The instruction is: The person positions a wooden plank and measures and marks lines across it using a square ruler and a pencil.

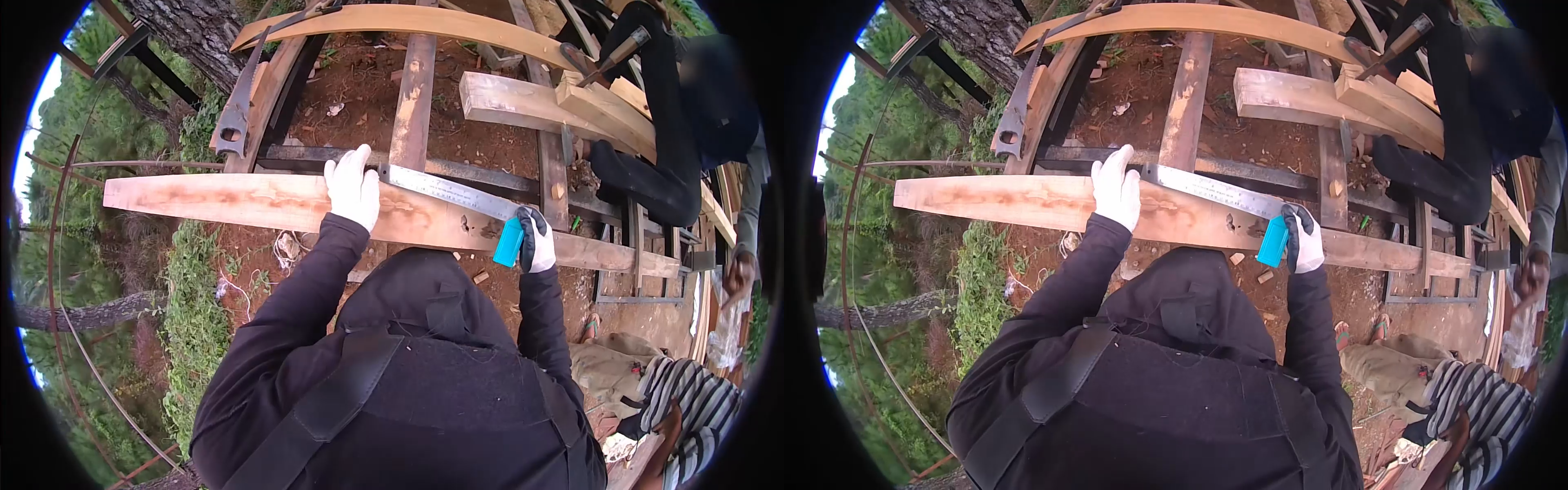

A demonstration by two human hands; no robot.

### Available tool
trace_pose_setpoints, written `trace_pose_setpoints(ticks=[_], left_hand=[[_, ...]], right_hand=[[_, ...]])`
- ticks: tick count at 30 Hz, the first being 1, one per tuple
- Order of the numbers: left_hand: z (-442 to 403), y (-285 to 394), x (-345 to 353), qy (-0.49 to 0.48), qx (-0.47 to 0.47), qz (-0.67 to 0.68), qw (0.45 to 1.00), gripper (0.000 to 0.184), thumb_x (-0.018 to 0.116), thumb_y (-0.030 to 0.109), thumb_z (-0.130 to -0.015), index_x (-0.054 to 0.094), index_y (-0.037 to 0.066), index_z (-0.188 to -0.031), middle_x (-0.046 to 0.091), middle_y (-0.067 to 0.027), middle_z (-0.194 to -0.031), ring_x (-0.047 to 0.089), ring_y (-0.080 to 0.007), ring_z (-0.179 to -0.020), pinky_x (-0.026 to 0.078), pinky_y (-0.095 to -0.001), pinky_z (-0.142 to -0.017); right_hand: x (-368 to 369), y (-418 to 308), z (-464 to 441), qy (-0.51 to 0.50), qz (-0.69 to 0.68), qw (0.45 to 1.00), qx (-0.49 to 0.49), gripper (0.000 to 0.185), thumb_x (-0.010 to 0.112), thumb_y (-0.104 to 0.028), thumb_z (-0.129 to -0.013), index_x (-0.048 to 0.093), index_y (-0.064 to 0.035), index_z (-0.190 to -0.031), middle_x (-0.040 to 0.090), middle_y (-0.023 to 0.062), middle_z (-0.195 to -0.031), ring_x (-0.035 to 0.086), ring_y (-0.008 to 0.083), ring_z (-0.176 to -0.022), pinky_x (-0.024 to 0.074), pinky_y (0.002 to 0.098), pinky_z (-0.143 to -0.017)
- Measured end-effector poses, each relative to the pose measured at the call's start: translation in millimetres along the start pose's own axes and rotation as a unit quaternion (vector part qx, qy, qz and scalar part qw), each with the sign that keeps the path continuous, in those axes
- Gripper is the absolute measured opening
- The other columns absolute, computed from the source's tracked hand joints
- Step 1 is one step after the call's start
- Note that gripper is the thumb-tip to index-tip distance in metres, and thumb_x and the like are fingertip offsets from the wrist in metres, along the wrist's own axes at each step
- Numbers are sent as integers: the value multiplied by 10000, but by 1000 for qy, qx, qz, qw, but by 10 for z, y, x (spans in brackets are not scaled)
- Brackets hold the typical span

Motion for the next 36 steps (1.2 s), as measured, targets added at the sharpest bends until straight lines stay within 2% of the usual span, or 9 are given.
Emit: trace_pose_setpoints(ticks=[6,10,12,14,15,18,21,30,36], left_hand=[[-58,55,-27,-43,39,-51,997,558,649,265,-922,519,56,-1423,576,-161,-1390,479,-350,-1357,209,-611,-1174],[-69,22,-51,-16,50,-5,999,584,669,274,-911,509,39,-1421,537,-190,-1429,456,-369,-1370,223,-613,-1166],[-76,28,-47,-10,56,8,998,544,682,289,-906,546,60,-1381,586,-169,-1355,496,-352,-1326,218,-620,-1164],[-92,82,-61,-99,46,-41,993,494,698,302,-893,590,92,-1327,634,-140,-1249,541,-332,-1261,215,-632,-1158],[-100,133,-53,-63,63,-46,995,431,717,307,-871,637,116,-1249,652,-113,-1137,576,-314,-1180,215,-639,-1154],[-162,262,-139,-108,35,-48,992,389,725,298,-855,665,124,-1198,641,-115,-1099,576,-325,-1149,231,-638,-1143],[-192,227,-136,-74,49,-37,995,333,737,278,-834,687,139,-1132,615,-94,-1032,572,-327,-1092,254,-639,-1119],[-221,176,-115,-50,64,-25,996,250,736,222,-828,682,151,-1062,583,-69,-959,558,-305,-1029,276,-604,-1079],[-257,130,-51,-57,72,-37,995,244,722,216,-834,683,151,-1066,590,-74,-952,570,-311,-1017,283,-600,-1083]], right_hand=[[195,-55,-274,-28,-34,996,78,212,656,-225,-1020,698,-25,-1077,672,3,-963,608,96,-854,519,274,-774],[172,-61,-305,-48,24,998,41,258,659,-262,-1015,691,-26,-1112,671,18,-969,628,106,-856,535,285,-765],[198,-82,-318,-72,-47,987,139,222,670,-199,-1006,696,-21,-1135,693,22,-1004,635,88,-865,527,249,-792],[276,127,-383,-53,6,996,73,202,667,-137,-1001,693,-23,-1166,711,28,-1016,643,81,-876,521,230,-805],[329,167,-342,-21,-18,999,16,218,651,-59,-981,687,-14,-1191,724,44,-1014,647,92,-882,524,244,-817],[475,88,-224,117,273,953,-52,443,730,-128,-858,649,1,-1274,699,250,-1155,674,369,-1111,514,421,-990],[591,74,-186,131,360,922,-55,619,768,-148,-808,569,-3,-1376,621,232,-1307,594,394,-1230,478,455,-1055],[842,-13,-130,157,396,895,-132,737,790,-177,-788,499,-10,-1444,599,228,-1233,575,409,-1167,469,486,-1005],[814,111,-163,151,472,854,-160,933,867,-357,-659,500,-42,-1457,583,173,-1314,499,381,-1261,359,529,-1078]])
Point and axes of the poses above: each hand's wrist, its own z-axis away from the middle knuckle, its own x-axis out of the palm, y = z × x, the point moved 1 cm from there along -z, towards the middle knuckle
